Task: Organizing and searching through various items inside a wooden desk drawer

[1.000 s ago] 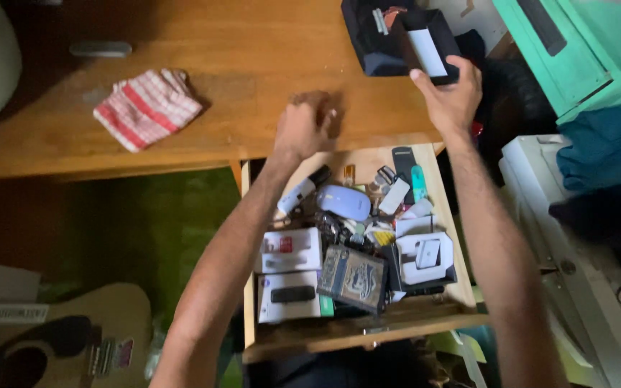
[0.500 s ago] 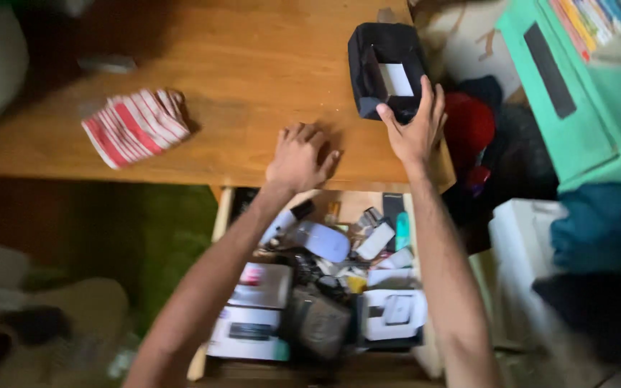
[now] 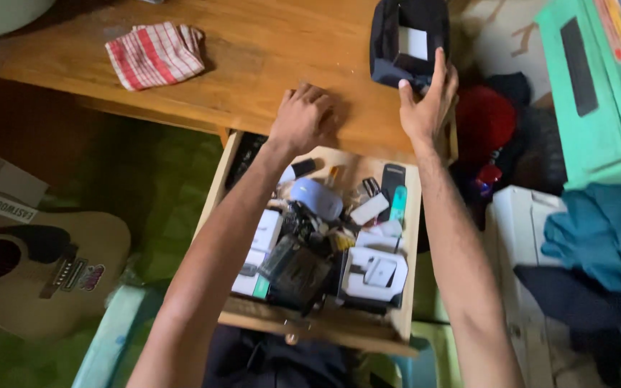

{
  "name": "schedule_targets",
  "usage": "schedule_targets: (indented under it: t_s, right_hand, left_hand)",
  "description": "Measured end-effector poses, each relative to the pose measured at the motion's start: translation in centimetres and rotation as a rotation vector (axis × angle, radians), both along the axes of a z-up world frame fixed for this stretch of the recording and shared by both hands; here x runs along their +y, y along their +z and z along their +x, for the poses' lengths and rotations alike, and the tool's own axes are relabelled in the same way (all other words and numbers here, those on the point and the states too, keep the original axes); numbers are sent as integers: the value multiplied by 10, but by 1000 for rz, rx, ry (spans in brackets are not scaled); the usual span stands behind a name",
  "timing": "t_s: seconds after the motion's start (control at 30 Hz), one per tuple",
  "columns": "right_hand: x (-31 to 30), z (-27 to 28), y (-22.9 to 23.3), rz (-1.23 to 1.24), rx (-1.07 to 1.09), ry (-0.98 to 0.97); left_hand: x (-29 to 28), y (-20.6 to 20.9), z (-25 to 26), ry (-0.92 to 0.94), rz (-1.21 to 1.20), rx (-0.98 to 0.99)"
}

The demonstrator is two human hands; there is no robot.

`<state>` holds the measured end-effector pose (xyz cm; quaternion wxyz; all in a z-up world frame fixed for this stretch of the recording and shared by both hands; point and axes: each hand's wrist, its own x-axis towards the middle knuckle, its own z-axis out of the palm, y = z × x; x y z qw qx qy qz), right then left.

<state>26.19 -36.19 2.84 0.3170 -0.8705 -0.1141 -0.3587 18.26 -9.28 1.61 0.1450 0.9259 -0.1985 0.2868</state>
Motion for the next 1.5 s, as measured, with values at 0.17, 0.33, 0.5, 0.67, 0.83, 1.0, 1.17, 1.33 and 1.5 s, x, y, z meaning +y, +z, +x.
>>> schedule_targets:
  t_s: [0.17, 0.33, 0.5, 0.67, 0.83, 1.0, 1.17, 1.33, 1.5]
  right_hand:
    - [33, -103, 52, -157, 95, -123]
    - [37, -188, 35, -87, 240, 258]
    - [26, -257, 26, -171, 507, 592]
    - [8, -291, 28, -369, 796, 703]
    - [-7, -300, 19, -356, 951, 715]
    - [-27, -272, -47, -331, 866, 531]
    - [-40, -249, -68, -215, 633, 332]
    - [-25, -255, -44, -120, 448, 256]
    - [-4, -245, -26, 39, 228, 209]
  left_hand:
    - [20, 12, -65, -66, -36, 12]
    - [28, -23, -116, -178, -32, 98]
    - [7, -29, -166, -263, -110, 366]
    - [-4, -22, -213, -366, -62, 453]
    - [-2, -59, -209, -379, -63, 419]
    - [0, -65, -212, -392, -74, 331]
    - [0, -77, -203, -391, -74, 164]
    - [6, -70, -204, -319, -54, 144]
    - [7, -59, -208, -244, -74, 193]
